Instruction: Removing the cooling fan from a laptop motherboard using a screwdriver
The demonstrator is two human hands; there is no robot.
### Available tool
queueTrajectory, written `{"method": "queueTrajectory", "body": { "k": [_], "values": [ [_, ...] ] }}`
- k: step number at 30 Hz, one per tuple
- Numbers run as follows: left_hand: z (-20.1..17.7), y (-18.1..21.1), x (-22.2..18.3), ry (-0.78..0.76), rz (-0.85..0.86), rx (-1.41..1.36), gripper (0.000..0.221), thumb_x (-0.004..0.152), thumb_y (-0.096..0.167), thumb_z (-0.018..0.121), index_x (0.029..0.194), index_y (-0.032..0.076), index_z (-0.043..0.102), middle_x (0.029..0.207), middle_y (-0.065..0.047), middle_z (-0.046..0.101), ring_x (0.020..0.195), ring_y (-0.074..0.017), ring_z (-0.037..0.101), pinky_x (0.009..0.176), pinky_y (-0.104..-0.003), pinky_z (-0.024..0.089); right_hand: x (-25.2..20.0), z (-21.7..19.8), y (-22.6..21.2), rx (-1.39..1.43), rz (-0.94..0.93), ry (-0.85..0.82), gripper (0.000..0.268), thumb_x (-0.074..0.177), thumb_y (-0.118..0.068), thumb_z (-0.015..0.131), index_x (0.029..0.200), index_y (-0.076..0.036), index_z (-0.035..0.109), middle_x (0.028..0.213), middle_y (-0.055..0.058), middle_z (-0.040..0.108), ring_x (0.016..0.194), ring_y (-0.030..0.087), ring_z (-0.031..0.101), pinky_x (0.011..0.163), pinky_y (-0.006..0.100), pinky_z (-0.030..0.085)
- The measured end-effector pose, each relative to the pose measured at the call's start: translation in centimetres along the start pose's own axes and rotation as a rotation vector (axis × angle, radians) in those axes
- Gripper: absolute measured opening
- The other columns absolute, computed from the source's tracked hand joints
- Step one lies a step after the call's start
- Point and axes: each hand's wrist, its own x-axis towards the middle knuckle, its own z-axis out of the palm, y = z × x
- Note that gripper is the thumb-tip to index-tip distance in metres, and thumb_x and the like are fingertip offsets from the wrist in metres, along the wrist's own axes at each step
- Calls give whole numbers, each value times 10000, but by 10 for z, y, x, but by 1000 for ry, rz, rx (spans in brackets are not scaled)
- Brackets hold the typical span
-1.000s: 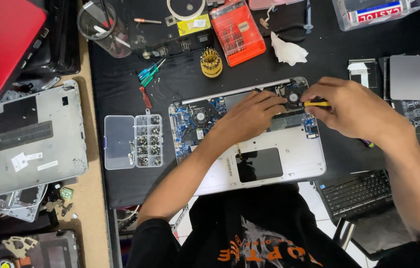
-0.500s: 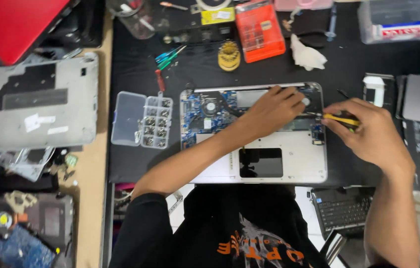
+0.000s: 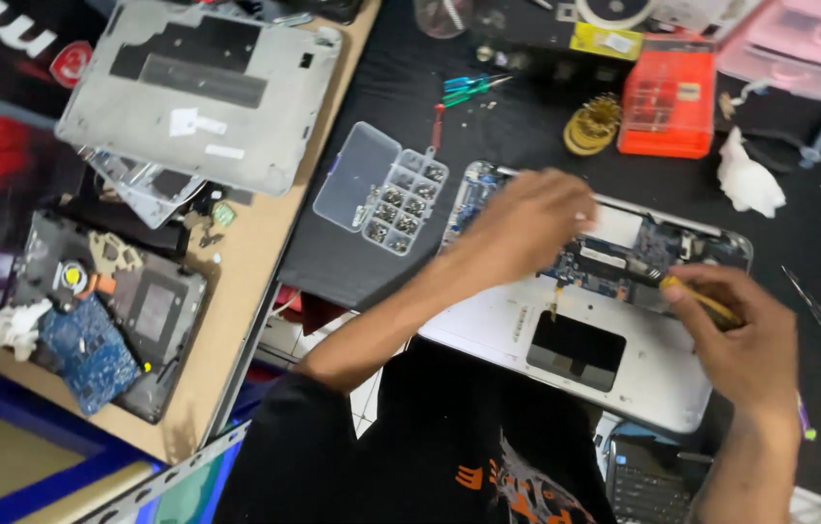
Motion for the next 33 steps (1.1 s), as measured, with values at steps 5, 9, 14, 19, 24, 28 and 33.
{"method": "queueTrajectory", "body": {
  "k": [5, 9, 14, 19, 24, 28, 33],
  "values": [
    [-99, -29, -69, 115, -190, 144, 156, 856, 25, 712, 957, 143, 696, 1176, -52, 628, 1118, -298, 534, 874, -464, 391, 7, 27, -16, 10, -74, -112, 209, 957, -122, 728, 1153, -50, 727, 1097, 98, 752, 991, 153, 702, 874, 263, 551],
    [-137, -38, -100, 146, -395, 214, 156, 1089, 210, 542, 1014, 114, 640, 1199, -106, 581, 1072, -314, 508, 852, -445, 323, 12, 42, -29, -68, -120, -195, 203, 957, -138, 719, 1147, -74, 746, 1111, 79, 739, 997, 173, 698, 853, 290, 537],
    [-135, -56, -108, 175, -434, 265, 195, 1071, 213, 569, 1076, 100, 727, 1263, -70, 627, 1185, -280, 523, 895, -434, 337, 14, 49, -30, -68, -100, -204, 213, 943, -127, 730, 1145, -64, 745, 1099, 84, 741, 972, 181, 700, 858, 294, 542],
    [-139, -56, -98, 275, -425, 226, 205, 1071, 199, 583, 1138, 84, 738, 1239, -85, 661, 1178, -287, 559, 903, -434, 367, 5, 39, -29, -107, 31, -155, 193, 958, -134, 732, 1136, -62, 748, 1095, 72, 753, 1009, 167, 697, 874, 287, 517],
    [-132, -45, -79, 246, -309, 149, 211, 1109, 189, 526, 1173, 69, 687, 1238, -103, 621, 1154, -306, 555, 872, -458, 379, -7, 22, -4, 3, -12, -8, 177, 1019, -29, 684, 1188, 25, 686, 1175, 160, 715, 1066, 211, 672, 946, 297, 531],
    [-107, -21, -48, 213, -233, 20, 222, 1107, 189, 514, 1128, 57, 692, 1183, -99, 649, 1091, -285, 574, 864, -423, 371, -13, 11, 51, 127, 129, 207, 182, 1046, -74, 721, 1215, -36, 666, 1159, 119, 701, 864, 99, 590, 650, 204, 472],
    [-18, 9, -28, -40, 0, -120, 103, 1047, 203, 640, 1086, 147, 718, 1206, -26, 659, 1132, -258, 598, 953, -573, 418, -3, 7, 97, 812, 48, 606, 483, 976, -106, 807, 1339, -174, 496, 1010, 148, 718, 726, 130, 650, 660, 218, 526]
  ]
}}
